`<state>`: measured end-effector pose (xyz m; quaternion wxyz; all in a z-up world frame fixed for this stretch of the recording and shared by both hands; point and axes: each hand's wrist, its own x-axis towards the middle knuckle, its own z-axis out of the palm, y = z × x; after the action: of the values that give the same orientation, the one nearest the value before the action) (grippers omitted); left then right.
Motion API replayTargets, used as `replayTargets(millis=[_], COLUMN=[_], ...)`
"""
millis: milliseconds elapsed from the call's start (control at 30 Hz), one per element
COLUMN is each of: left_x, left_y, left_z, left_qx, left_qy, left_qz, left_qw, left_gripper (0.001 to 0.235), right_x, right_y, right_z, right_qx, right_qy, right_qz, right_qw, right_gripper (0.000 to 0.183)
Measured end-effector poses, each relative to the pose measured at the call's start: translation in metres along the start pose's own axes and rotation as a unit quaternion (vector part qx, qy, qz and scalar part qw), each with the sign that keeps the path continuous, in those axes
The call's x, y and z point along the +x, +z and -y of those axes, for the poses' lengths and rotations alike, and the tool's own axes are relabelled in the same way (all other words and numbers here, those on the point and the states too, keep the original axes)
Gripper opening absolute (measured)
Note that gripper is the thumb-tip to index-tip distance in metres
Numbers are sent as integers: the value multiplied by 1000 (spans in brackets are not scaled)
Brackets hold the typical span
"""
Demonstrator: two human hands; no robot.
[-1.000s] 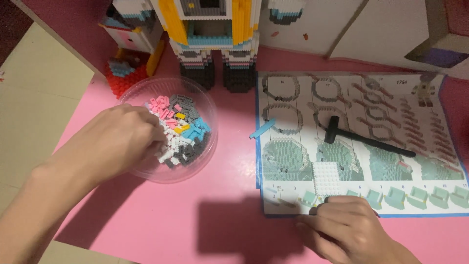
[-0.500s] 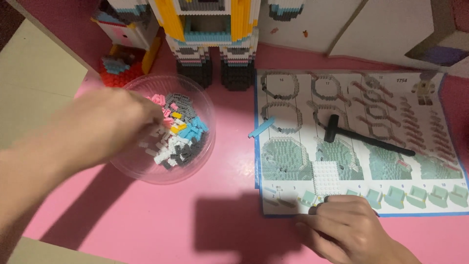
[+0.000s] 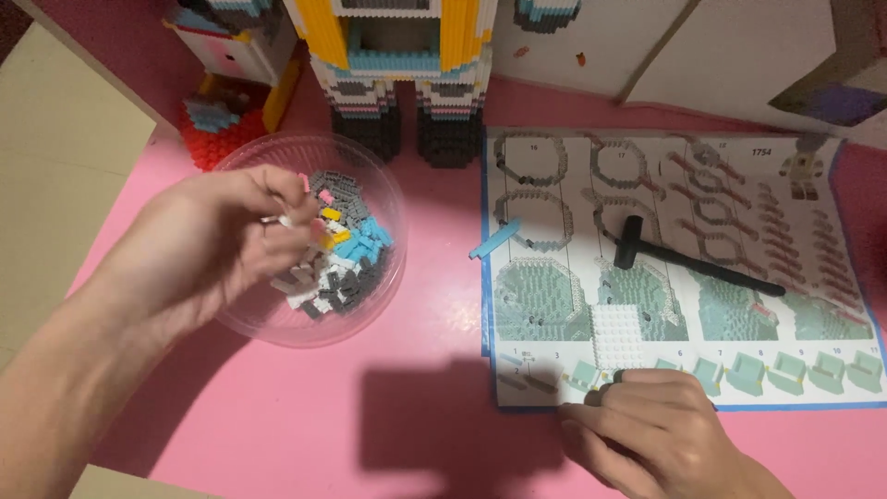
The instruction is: Assembling a nanoblock figure by following instructions and using a small plastic hammer to secure pieces.
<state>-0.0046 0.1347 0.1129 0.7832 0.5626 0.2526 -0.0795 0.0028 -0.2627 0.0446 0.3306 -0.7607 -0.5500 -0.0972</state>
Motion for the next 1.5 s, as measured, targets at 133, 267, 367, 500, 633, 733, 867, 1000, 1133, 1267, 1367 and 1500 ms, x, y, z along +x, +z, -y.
replayTargets(millis=[133, 267, 367, 500, 633, 733, 867, 1000, 1133, 1267, 1367, 1500], left_x=[5, -5, 3, 3, 12, 16, 17, 22, 8, -3, 2, -7], left_y=[-6, -4, -20, -19, -21, -18, -11, -14, -15, -16, -20, 3], left_z=[-5, 0, 11, 15, 19, 15, 10, 10, -8, -20, -14, -20], left_qx=[23, 632, 698, 794, 800, 821, 796, 763, 652, 528, 376, 532], left_qy=[49, 163, 300, 221, 279, 229, 224, 229, 251, 110, 109, 57], left_qz=[64, 0, 113, 100, 132, 154, 153, 151, 89, -5, -49, -89], left_qw=[996, 758, 640, 557, 514, 500, 542, 585, 710, 842, 919, 840], left_gripper=[26, 17, 25, 19, 28, 27, 36, 22, 6, 27, 22, 25], right_x=[-3, -5, -4, -4, -7, -4, -5, -6, -6, -7, -7, -5], right_y=[1, 1, 1, 1, 1, 0, 2, 1, 1, 2, 2, 1], right_z=[-2, -6, -3, -4, -7, -4, -4, -5, -6, -7, -7, -6], right_qx=[0, 3, -2, 4, 14, 12, 6, 16, 17, 19, 18, 23], right_qy=[3, -3, 0, 4, -1, 7, 9, 8, 10, 11, 16, 21], right_qz=[15, 28, 13, 9, 15, 9, 2, 9, 12, 10, 13, 20], right_qw=[1000, 1000, 1000, 1000, 1000, 1000, 1000, 1000, 1000, 1000, 1000, 999], right_gripper=[7, 11, 10, 9, 9, 8, 8, 8, 8, 8, 7, 9])
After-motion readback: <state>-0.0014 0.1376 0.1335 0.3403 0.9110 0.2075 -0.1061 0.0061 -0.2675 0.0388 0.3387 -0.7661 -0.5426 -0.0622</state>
